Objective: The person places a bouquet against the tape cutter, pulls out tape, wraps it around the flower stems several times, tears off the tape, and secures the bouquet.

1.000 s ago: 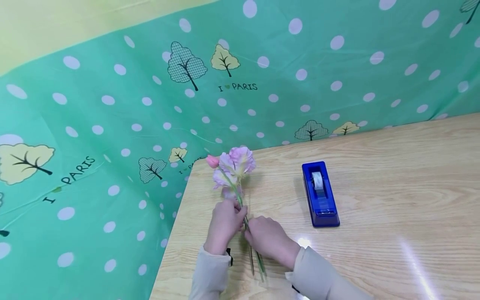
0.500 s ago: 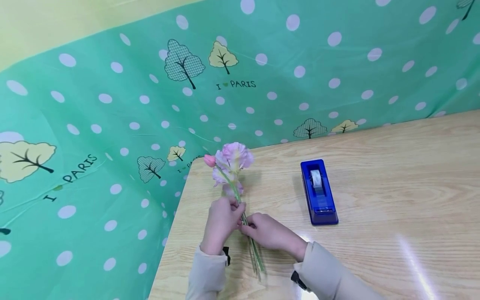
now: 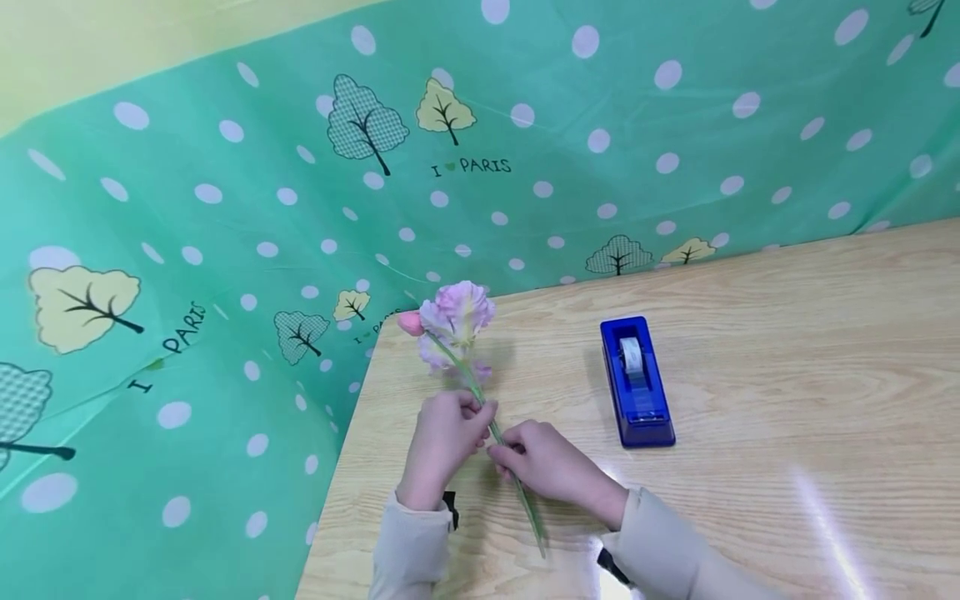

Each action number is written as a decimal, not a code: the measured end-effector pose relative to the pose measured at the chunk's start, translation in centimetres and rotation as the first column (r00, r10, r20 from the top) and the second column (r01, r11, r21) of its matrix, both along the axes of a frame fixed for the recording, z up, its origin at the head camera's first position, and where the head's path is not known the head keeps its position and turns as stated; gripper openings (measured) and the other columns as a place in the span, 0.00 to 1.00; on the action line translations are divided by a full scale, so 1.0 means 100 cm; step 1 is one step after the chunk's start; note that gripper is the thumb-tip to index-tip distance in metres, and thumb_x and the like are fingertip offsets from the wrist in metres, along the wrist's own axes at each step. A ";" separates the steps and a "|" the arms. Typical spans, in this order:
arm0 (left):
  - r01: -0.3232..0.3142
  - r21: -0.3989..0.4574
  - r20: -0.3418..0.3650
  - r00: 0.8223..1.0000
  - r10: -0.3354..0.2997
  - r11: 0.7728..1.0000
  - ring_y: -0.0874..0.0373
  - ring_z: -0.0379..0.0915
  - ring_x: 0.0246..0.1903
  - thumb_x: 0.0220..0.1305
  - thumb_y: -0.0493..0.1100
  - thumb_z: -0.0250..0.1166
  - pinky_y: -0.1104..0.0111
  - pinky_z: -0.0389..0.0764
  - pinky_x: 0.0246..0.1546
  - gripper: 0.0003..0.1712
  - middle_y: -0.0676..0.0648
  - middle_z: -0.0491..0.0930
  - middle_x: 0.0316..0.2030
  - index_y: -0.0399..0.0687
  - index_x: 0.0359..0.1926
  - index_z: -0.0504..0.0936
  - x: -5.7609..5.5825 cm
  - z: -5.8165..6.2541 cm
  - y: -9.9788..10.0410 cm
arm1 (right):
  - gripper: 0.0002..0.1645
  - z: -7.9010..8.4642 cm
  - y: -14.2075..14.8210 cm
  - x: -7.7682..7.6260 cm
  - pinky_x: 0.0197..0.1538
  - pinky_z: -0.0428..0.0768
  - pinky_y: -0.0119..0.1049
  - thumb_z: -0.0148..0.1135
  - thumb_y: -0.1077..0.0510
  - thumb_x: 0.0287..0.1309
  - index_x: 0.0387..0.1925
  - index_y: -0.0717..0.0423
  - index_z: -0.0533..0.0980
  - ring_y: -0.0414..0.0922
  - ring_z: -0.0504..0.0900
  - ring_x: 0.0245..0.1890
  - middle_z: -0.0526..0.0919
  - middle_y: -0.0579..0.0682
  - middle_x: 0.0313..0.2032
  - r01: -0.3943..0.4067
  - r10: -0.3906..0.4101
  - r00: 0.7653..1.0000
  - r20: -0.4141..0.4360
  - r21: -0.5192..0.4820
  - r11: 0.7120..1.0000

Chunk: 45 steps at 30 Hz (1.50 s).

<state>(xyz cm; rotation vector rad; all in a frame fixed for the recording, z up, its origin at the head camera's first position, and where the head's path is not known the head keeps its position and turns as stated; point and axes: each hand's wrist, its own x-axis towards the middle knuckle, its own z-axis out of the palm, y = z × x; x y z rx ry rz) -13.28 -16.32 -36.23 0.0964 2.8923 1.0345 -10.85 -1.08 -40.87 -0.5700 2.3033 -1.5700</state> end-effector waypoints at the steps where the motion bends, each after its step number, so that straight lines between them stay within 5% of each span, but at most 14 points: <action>1: 0.007 -0.005 -0.001 1.000 -0.007 1.000 0.63 0.74 0.14 0.66 0.47 0.65 0.69 0.76 0.18 0.17 0.52 0.79 0.14 0.44 0.22 0.81 0.000 0.000 0.000 | 0.21 0.000 0.002 0.000 0.18 0.62 0.27 0.54 0.54 0.72 0.23 0.58 0.78 0.34 0.62 0.12 0.77 0.43 0.16 0.007 -0.007 1.000 -0.003 0.004 1.000; 8: -0.003 -0.060 -0.044 0.999 0.000 0.998 0.62 0.72 0.15 0.66 0.57 0.65 0.68 0.71 0.19 0.20 0.52 0.81 0.17 0.48 0.25 0.84 -0.002 0.002 0.000 | 0.21 0.001 0.010 0.000 0.20 0.61 0.27 0.54 0.55 0.72 0.23 0.58 0.78 0.34 0.59 0.13 0.79 0.46 0.17 0.013 -0.013 1.000 -0.013 0.008 1.000; 12: -0.015 -0.130 -0.196 0.981 -0.011 0.991 0.64 0.73 0.17 0.65 0.56 0.67 0.69 0.73 0.21 0.16 0.54 0.81 0.18 0.53 0.24 0.84 -0.003 0.006 -0.004 | 0.21 0.003 0.010 -0.001 0.22 0.63 0.28 0.54 0.55 0.72 0.22 0.58 0.77 0.35 0.61 0.15 0.79 0.47 0.18 0.012 -0.011 1.000 -0.017 0.029 1.000; 14: -0.009 -0.161 -0.320 0.946 -0.043 0.987 0.65 0.74 0.19 0.64 0.52 0.69 0.70 0.76 0.23 0.13 0.55 0.83 0.22 0.53 0.26 0.84 -0.004 0.010 -0.009 | 0.21 0.005 0.010 0.000 0.22 0.64 0.28 0.54 0.55 0.72 0.22 0.58 0.78 0.35 0.62 0.15 0.79 0.47 0.18 0.011 -0.011 1.000 -0.013 0.034 0.999; 18: 0.071 -0.195 -0.519 0.839 -0.164 0.978 0.64 0.79 0.25 0.58 0.41 0.73 0.72 0.80 0.26 0.02 0.53 0.87 0.35 0.52 0.34 0.89 -0.006 0.017 -0.021 | 0.21 0.009 0.010 0.002 0.22 0.63 0.28 0.54 0.55 0.73 0.23 0.59 0.77 0.35 0.62 0.15 0.78 0.46 0.18 -0.011 0.011 1.000 0.000 0.021 1.000; 22: 0.206 -0.301 -0.591 0.726 -0.352 0.931 0.60 0.83 0.28 0.50 0.32 0.77 0.72 0.82 0.27 0.23 0.51 0.86 0.49 0.54 0.48 0.89 -0.011 0.016 -0.029 | 0.22 0.013 0.010 0.004 0.21 0.62 0.28 0.53 0.55 0.73 0.22 0.60 0.76 0.36 0.61 0.15 0.77 0.47 0.18 -0.032 0.032 0.999 0.007 0.006 0.999; 25: 0.248 -0.405 -0.585 0.669 -0.458 0.880 0.57 0.84 0.28 0.49 0.28 0.76 0.73 0.79 0.24 0.30 0.51 0.84 0.54 0.55 0.53 0.86 -0.016 0.012 -0.031 | 0.22 0.014 0.011 0.005 0.21 0.62 0.28 0.53 0.55 0.73 0.22 0.60 0.76 0.36 0.61 0.15 0.77 0.46 0.18 -0.036 0.036 0.999 0.015 0.006 0.999; 29: 0.239 -0.466 -0.560 0.665 -0.493 0.852 0.55 0.85 0.33 0.48 0.25 0.73 0.73 0.74 0.20 0.33 0.53 0.84 0.54 0.56 0.55 0.85 -0.019 0.007 -0.032 | 0.22 0.015 0.016 0.006 0.22 0.64 0.28 0.52 0.55 0.73 0.23 0.60 0.76 0.35 0.63 0.16 0.77 0.46 0.19 -0.048 0.047 0.999 0.013 0.027 0.999; 34: 0.239 -0.457 -0.552 0.679 -0.484 0.856 0.58 0.85 0.41 0.48 0.31 0.77 0.71 0.81 0.25 0.32 0.57 0.84 0.53 0.61 0.55 0.85 -0.022 0.000 -0.032 | 0.22 0.014 0.028 0.010 0.22 0.67 0.29 0.53 0.55 0.73 0.21 0.58 0.76 0.34 0.64 0.15 0.75 0.43 0.16 -0.064 0.066 0.997 -0.034 0.079 0.995; 39: 0.260 -0.426 -0.583 0.654 -0.483 0.867 0.59 0.86 0.42 0.47 0.38 0.79 0.68 0.84 0.32 0.25 0.56 0.86 0.50 0.59 0.49 0.88 -0.025 -0.008 -0.032 | 0.23 0.017 0.041 0.018 0.21 0.67 0.29 0.55 0.54 0.72 0.18 0.56 0.74 0.33 0.64 0.14 0.69 0.37 0.14 -0.064 0.073 0.995 -0.069 0.120 0.991; 45: 0.278 -0.465 -0.589 0.611 -0.528 0.841 0.59 0.86 0.42 0.46 0.40 0.79 0.67 0.85 0.39 0.22 0.55 0.87 0.47 0.57 0.46 0.89 -0.022 -0.010 -0.027 | 0.24 0.018 0.056 0.025 0.21 0.65 0.28 0.55 0.52 0.71 0.16 0.49 0.67 0.31 0.61 0.14 0.63 0.35 0.14 -0.055 0.077 0.987 -0.138 0.161 0.985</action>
